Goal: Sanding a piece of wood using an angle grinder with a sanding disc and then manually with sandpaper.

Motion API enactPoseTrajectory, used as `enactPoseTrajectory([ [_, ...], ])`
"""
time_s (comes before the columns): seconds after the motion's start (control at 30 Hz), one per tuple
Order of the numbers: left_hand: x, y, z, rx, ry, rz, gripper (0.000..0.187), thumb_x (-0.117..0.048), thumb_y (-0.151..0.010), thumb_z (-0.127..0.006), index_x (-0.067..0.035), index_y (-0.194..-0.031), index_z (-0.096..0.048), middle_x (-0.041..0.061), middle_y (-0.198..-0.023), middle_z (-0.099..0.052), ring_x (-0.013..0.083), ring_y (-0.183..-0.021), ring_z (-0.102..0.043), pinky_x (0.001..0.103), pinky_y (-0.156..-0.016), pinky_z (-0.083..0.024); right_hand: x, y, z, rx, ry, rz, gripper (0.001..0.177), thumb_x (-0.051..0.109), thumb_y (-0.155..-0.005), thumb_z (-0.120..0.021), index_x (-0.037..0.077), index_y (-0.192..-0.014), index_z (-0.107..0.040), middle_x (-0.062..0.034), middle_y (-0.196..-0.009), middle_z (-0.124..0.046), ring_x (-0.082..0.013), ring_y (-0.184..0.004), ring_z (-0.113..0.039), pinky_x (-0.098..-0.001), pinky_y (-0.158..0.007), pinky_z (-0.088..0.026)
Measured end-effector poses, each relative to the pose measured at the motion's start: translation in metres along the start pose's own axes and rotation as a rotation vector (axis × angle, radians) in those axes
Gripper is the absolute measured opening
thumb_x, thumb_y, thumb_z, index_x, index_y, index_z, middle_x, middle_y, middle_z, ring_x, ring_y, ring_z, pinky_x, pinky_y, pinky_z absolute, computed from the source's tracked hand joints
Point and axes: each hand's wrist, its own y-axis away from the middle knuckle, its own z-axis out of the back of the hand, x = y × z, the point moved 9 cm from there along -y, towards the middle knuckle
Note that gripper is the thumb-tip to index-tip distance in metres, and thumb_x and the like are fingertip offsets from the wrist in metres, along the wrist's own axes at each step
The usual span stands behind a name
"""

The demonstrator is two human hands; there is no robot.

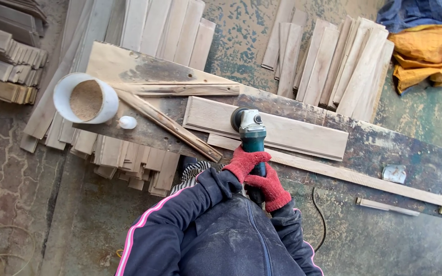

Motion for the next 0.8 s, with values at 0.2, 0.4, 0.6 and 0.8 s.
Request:
enactPoseTrajectory([
  [0.2, -0.016, 0.015, 0.032, 0.000, 0.124, 0.005, 0.083, -0.023, -0.051, -0.101, -0.008, -0.125, -0.065, 0.025, -0.106, -0.071, 0.0441, -0.103, -0.070, 0.058, -0.070, -0.065, -0.002, -0.006, -0.025, 0.076, 0.020, 0.019, 0.055, -0.001, -0.053, -0.091, -0.006, -0.101, -0.064, -0.0303, -0.072, -0.064, -0.0462, -0.053, -0.068, -0.0559, -0.041, -0.058],
  [0.4, -0.013, 0.002, 0.065, 0.026, 0.425, 0.012, 0.068, -0.005, -0.061, -0.096, -0.006, -0.120, -0.063, 0.024, -0.083, -0.070, 0.0409, -0.071, -0.074, 0.057, -0.055, -0.066, 0.009, -0.008, -0.063, 0.097, 0.120, 0.004, 0.056, -0.002, -0.052, -0.092, -0.005, -0.102, -0.067, -0.0302, -0.074, -0.065, -0.0467, -0.057, -0.069, -0.0564, -0.043, -0.059],
  [0.6, -0.046, 0.027, 0.104, 0.010, 0.469, -0.027, 0.059, -0.005, -0.063, -0.093, 0.000, -0.114, -0.064, 0.024, -0.075, -0.070, 0.0396, -0.068, -0.074, 0.053, -0.053, -0.066, 0.029, -0.003, -0.107, 0.128, 0.196, 0.006, 0.058, 0.003, -0.051, -0.092, -0.003, -0.104, -0.069, -0.0263, -0.078, -0.066, -0.0432, -0.063, -0.070, -0.0555, -0.048, -0.060],
  [0.8, -0.039, 0.009, 0.129, 0.019, 0.578, -0.008, 0.063, -0.004, -0.066, -0.093, -0.001, -0.119, -0.058, 0.026, -0.075, -0.070, 0.0432, -0.066, -0.073, 0.058, -0.056, -0.065, 0.042, -0.004, -0.134, 0.189, 0.284, 0.019, 0.059, 0.007, -0.049, -0.095, -0.001, -0.102, -0.070, -0.0234, -0.078, -0.066, -0.0374, -0.065, -0.070, -0.0516, -0.052, -0.062],
])
